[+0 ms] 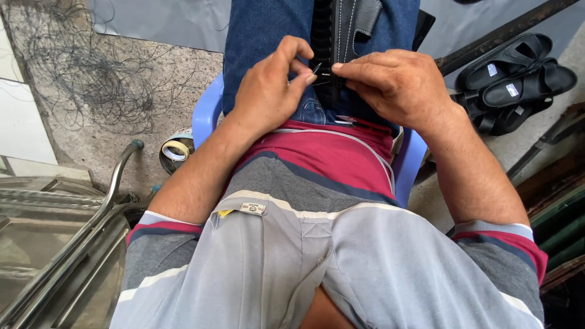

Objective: Hand-sewing a leather strap onto a sandal using a needle and thread.

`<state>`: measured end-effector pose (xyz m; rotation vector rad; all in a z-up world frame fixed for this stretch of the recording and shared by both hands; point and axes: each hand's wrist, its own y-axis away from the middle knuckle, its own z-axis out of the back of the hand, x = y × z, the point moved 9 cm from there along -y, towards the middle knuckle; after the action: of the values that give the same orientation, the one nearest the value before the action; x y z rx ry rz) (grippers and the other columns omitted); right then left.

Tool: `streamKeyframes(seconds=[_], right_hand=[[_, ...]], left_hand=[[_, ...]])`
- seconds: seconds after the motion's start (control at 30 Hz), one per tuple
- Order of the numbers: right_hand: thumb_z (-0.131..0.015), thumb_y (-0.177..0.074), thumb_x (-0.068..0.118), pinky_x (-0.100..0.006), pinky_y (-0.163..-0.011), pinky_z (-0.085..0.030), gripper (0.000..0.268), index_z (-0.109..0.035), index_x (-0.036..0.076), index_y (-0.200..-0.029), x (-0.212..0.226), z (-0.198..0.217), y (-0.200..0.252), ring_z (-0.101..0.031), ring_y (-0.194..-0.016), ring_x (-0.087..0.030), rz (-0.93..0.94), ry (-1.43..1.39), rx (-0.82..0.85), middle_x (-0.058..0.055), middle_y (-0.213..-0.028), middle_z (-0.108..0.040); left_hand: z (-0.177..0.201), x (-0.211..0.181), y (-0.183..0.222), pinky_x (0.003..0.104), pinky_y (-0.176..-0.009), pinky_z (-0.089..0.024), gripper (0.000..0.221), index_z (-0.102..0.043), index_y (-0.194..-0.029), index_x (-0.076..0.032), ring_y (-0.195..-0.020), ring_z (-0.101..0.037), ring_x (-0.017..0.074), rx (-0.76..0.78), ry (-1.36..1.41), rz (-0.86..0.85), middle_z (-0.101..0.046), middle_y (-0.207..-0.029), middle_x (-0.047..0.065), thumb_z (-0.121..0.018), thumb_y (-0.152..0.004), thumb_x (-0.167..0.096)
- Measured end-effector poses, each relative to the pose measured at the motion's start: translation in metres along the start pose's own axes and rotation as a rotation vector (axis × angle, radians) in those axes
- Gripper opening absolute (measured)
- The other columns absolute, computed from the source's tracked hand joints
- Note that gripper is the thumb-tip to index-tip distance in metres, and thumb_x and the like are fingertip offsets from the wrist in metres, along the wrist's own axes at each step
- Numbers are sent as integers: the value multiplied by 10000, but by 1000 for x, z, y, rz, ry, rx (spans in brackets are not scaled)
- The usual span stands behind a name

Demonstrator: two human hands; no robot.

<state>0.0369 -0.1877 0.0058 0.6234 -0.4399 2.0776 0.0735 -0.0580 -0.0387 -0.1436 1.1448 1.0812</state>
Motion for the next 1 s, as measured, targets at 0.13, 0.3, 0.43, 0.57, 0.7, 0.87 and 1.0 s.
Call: streamKeyframes(seconds=[0.13, 0.3, 0.43, 0.57, 0.7, 0.87, 1.0], right_hand=[[-635, -935, 88, -310, -653, -496, 241, -639, 127, -1173, 4, 1, 1, -648, -780, -211, 6, 86, -15, -23, -1018, -697], [-608, -837, 130, -312, -633, -507, 405, -590, 168, -1240, -3, -8, 6, -595, -672, -210, 31, 198, 108, 38, -1109, -680], [-582, -803, 188, -350, -513, -478, 544, -510, 245, -1340, -18, 4, 19, -519, -653, -221, -45, 228, 311, 44, -901, -654], [-614, -954, 43, -364, -624, -450, 400, -608, 132, -1345, -27, 46, 22, -533, -673, -252, -154, 185, 101, -29, -884, -609], [-584, -940, -4, -367, -621, -458, 429, -539, 107, -1352, -17, 46, 20, -530, -653, -250, -110, 103, 85, 6, -1044, -688], [-654, -834, 222, -379, -616, -457, 525, -528, 121, -1333, -32, 33, 21, -606, -692, -265, -270, -24, 230, -55, -884, -665], [-663, -855, 358, -294, -588, -397, 494, -529, 180, -1296, -38, 8, 16, -491, -559, -153, -428, -290, 180, -18, -677, -530]], left_hand=[[-10, -18, 3, 416, -622, -445, 314, -374, -1079, -155, -752, -636, 251, 110, 26, -53, -645, -797, -64, -531, -807, -156], [-29, -10, 2, 494, -611, -454, 636, -218, -1402, -369, -721, -558, 361, 262, -191, -49, -398, -826, 88, -386, -856, -88], [-24, -12, 0, 471, -604, -462, 584, -277, -1388, -364, -761, -557, 317, 254, -259, -117, -402, -854, 75, -424, -880, -117], [-4, -31, 1, 434, -587, -495, 389, -498, -1243, -252, -817, -585, 210, 98, -191, -186, -448, -1009, 16, -594, -868, -294], [-8, -45, -3, 429, -473, -512, 453, -555, -1152, -207, -815, -564, 204, -84, -187, -284, -425, -1006, 35, -770, -779, -349], [-10, -44, -3, 339, -525, -493, 131, -646, -960, -182, -751, -547, 148, -119, -41, -297, -430, -892, 6, -649, -849, -251], [-9, -34, -1, 304, -607, -476, 127, -658, -952, -166, -782, -550, 136, -130, 75, -278, -470, -879, 4, -654, -849, -240]])
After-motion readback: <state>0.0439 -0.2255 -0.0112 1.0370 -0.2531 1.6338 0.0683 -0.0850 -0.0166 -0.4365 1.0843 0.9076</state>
